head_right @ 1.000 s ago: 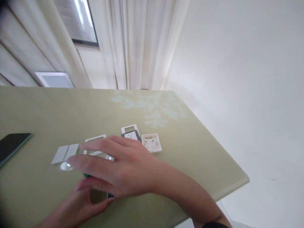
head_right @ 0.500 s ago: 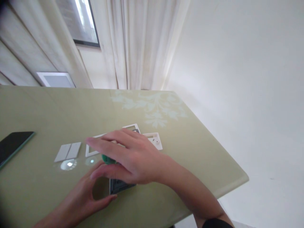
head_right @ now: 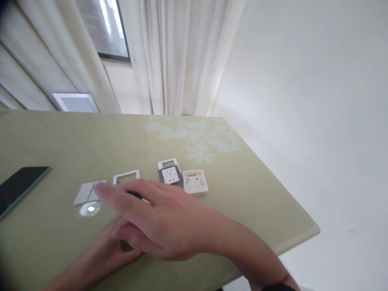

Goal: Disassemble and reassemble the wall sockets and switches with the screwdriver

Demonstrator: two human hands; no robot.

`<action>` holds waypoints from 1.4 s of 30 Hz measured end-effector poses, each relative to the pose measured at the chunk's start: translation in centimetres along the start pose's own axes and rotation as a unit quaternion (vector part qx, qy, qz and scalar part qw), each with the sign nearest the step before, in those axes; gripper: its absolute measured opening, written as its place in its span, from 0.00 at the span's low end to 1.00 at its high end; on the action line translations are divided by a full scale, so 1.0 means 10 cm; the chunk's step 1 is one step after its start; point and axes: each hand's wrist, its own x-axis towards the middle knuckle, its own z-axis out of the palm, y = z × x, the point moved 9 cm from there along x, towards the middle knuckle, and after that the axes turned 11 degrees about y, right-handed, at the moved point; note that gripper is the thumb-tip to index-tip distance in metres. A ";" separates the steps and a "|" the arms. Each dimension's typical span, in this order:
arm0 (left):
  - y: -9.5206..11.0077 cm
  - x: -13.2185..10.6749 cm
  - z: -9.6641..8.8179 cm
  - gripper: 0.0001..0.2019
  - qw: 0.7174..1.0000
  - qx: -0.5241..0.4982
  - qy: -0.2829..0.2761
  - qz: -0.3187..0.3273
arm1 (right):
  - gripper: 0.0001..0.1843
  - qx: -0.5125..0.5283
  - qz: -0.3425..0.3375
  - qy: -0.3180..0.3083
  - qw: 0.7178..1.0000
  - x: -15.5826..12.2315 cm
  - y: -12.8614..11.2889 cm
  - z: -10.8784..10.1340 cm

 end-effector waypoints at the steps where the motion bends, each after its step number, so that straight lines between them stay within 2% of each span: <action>1: -0.01 -0.01 0.01 0.44 1.000 0.004 -0.006 -0.002 | 0.32 0.037 0.025 -0.038 0.998 0.00 0.02 0.02; 2: -0.02 -0.02 0.01 0.43 1.000 0.008 -0.008 -0.003 | 0.33 0.071 0.040 -0.061 0.995 0.01 0.03 0.03; 4: -0.05 -0.03 0.00 0.42 1.000 0.015 -0.003 -0.007 | 0.27 0.113 0.043 -0.046 0.992 0.04 0.07 0.00; 7: -0.05 -0.01 -0.01 0.41 1.000 0.011 0.002 -0.004 | 0.11 0.085 0.029 0.048 0.995 0.06 0.16 -0.06; 8: -0.03 0.00 -0.01 0.41 1.000 0.004 -0.002 -0.001 | 0.09 0.056 0.026 0.089 0.994 0.05 0.18 -0.09; 10: 0.01 0.04 -0.03 0.41 1.000 -0.013 -0.005 0.003 | 0.14 -0.005 0.024 0.136 0.990 0.02 0.19 -0.15; 11: 0.03 0.05 -0.05 0.40 1.000 -0.021 -0.004 0.004 | 0.17 -0.021 0.022 0.134 0.991 0.02 0.17 -0.16; 13: 0.07 0.08 -0.07 0.40 1.000 -0.029 -0.004 0.004 | 0.22 -0.007 0.029 0.058 0.998 0.01 0.13 -0.11; 15: 0.10 0.10 -0.09 0.41 0.999 -0.031 -0.006 0.005 | 0.29 0.061 0.040 -0.030 0.997 0.00 0.09 -0.06; 17: 0.11 0.11 -0.10 0.42 0.999 -0.030 -0.013 0.001 | 0.28 0.127 0.038 -0.056 0.990 0.01 0.06 -0.08; 20: 0.10 0.14 -0.11 0.42 0.999 -0.027 -0.024 -0.009 | 0.12 0.120 0.044 0.020 0.992 0.06 0.19 -0.16; 22: 0.11 0.16 -0.12 0.42 0.999 -0.025 -0.031 -0.016 | 0.17 0.060 0.062 0.110 0.990 0.06 0.33 -0.21; 25: 0.15 0.20 -0.14 0.41 0.998 -0.024 -0.048 -0.020 | 0.26 -0.047 0.090 0.218 0.971 -0.01 0.50 -0.29; 27: 0.20 0.22 -0.15 0.39 0.998 -0.022 -0.056 -0.013 | 0.30 -0.076 0.122 0.221 0.965 -0.07 0.62 -0.30; 30: 0.27 0.23 -0.17 0.38 0.998 -0.016 -0.067 0.005 | 0.29 -0.012 0.173 0.220 0.960 -0.26 0.82 -0.35; 32: 0.27 0.24 -0.18 0.39 0.997 -0.010 -0.078 0.013 | 0.27 0.075 0.228 0.282 0.929 -0.50 1.01 -0.46; 34: 0.19 0.30 -0.24 0.34 0.997 0.009 -0.076 0.010 | 0.28 0.166 0.298 0.391 0.855 -0.87 1.24 -0.58; 35: 0.12 0.36 -0.30 0.28 0.998 0.029 -0.060 0.000 | 0.29 0.173 0.311 0.425 0.832 -1.03 1.30 -0.62; 39: -0.28 0.65 -0.66 0.19 0.982 0.173 0.031 -0.064 | 0.30 0.164 0.324 0.510 0.780 -1.59 1.36 -0.69; 42: -0.51 0.80 -0.82 0.14 0.957 0.269 0.044 -0.096 | 0.32 0.162 0.331 0.550 0.749 -1.86 1.35 -0.69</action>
